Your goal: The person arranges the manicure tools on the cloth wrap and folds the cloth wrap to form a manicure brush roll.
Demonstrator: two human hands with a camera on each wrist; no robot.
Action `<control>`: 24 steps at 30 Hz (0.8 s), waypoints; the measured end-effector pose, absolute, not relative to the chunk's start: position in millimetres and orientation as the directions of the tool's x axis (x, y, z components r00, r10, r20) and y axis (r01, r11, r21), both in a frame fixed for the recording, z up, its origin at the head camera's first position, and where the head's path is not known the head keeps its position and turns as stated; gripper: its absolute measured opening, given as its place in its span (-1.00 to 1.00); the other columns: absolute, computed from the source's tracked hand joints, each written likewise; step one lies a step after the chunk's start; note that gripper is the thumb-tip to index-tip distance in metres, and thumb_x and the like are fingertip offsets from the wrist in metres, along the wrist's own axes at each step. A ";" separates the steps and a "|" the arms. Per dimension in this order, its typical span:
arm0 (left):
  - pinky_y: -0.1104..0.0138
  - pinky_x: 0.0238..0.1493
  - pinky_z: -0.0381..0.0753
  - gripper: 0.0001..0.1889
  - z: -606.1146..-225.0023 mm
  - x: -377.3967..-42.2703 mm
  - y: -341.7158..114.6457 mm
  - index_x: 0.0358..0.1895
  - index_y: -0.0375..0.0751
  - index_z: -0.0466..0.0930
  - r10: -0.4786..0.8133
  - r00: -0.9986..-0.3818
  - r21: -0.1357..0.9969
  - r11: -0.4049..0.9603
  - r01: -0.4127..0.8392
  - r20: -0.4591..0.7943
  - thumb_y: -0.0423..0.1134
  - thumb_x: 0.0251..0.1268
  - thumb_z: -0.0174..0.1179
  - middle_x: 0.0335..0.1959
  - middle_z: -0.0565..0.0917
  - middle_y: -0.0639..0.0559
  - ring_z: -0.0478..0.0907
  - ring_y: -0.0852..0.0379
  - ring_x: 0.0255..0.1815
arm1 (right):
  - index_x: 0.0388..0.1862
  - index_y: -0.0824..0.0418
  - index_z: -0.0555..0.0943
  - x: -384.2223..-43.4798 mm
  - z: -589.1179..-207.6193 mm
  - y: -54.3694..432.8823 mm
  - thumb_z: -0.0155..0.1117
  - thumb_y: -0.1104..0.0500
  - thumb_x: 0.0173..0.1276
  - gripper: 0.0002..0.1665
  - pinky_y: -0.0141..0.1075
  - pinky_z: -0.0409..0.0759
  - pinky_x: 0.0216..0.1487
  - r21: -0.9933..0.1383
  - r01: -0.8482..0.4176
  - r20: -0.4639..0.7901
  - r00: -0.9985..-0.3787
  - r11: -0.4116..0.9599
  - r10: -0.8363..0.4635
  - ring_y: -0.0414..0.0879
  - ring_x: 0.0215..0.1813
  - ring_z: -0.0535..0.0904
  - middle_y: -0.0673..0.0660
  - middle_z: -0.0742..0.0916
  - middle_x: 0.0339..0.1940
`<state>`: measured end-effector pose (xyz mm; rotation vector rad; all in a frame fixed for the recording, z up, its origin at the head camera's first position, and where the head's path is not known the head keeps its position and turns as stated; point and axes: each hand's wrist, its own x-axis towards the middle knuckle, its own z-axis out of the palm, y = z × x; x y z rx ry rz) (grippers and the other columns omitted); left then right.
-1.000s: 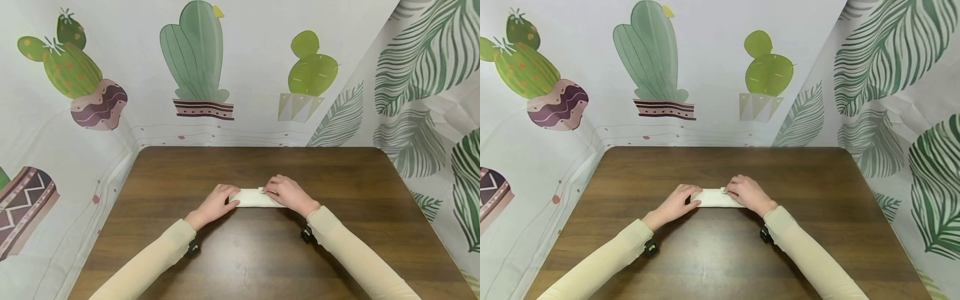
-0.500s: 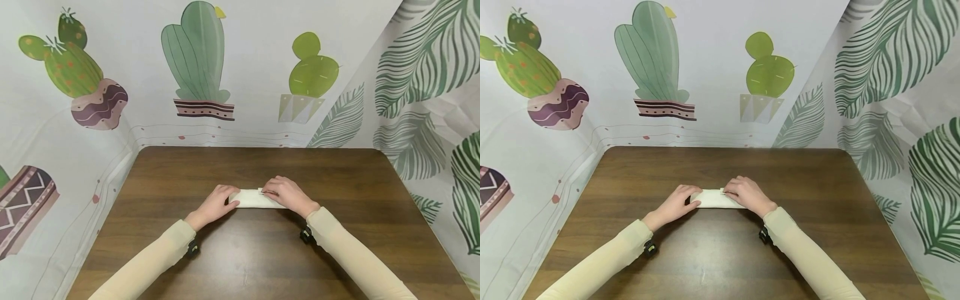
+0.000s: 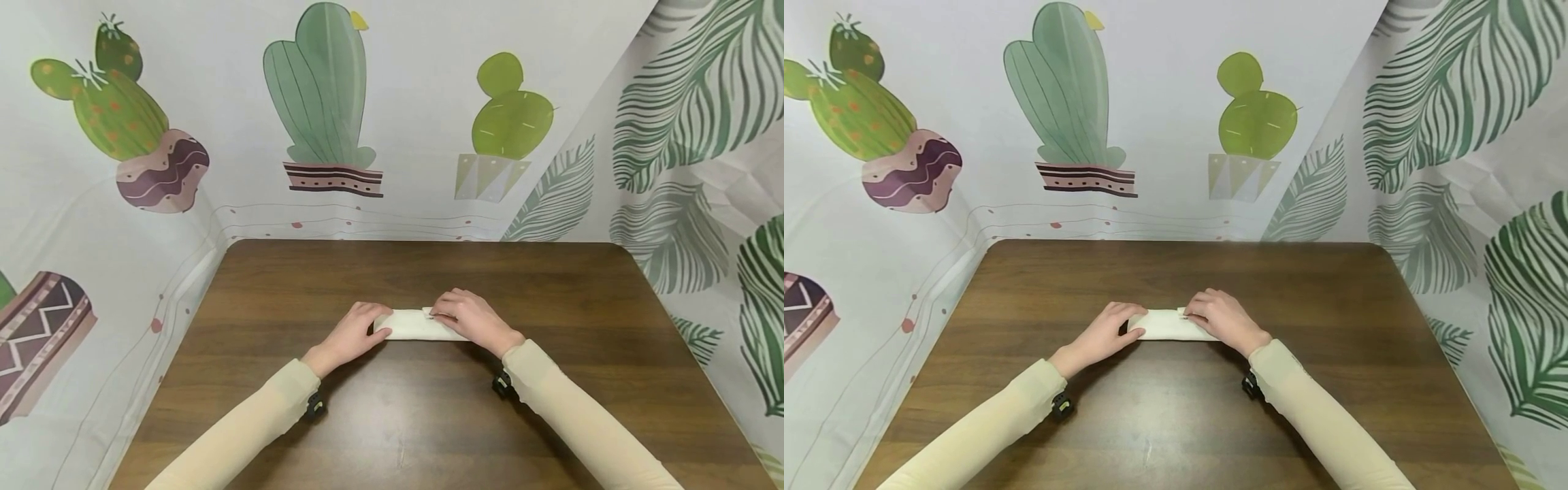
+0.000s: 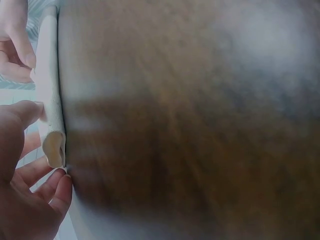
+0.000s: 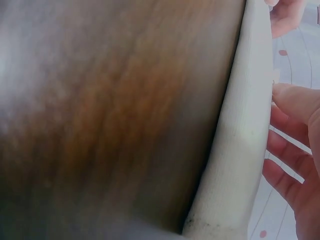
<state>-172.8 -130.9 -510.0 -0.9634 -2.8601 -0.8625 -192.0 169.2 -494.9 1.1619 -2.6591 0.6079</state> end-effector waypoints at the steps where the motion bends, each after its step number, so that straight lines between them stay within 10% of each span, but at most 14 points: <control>1: 0.01 0.35 0.44 -0.62 -510.2 -172.9 -131.0 0.24 -0.20 0.63 0.558 -0.812 0.500 0.660 0.560 0.171 -0.14 0.46 0.32 0.24 0.68 -0.09 0.52 -0.17 0.28 | -0.13 0.09 0.81 -191.6 -495.0 168.8 0.47 0.21 0.39 -0.89 -0.17 0.62 0.04 -0.297 -0.732 0.318 -0.681 0.613 -0.660 -0.10 -0.07 0.66 -0.04 0.79 -0.14; 24: 0.02 0.34 0.44 -0.62 -512.1 -173.3 -131.0 0.22 -0.23 0.64 0.563 -0.805 0.494 0.654 0.573 0.190 -0.14 0.46 0.32 0.22 0.69 -0.12 0.53 -0.17 0.26 | -0.23 0.15 0.83 -189.0 -500.4 162.2 0.52 0.28 0.32 -0.92 -0.16 0.66 0.00 -0.255 -0.743 0.365 -0.667 0.619 -0.650 -0.06 -0.08 0.67 0.01 0.79 -0.16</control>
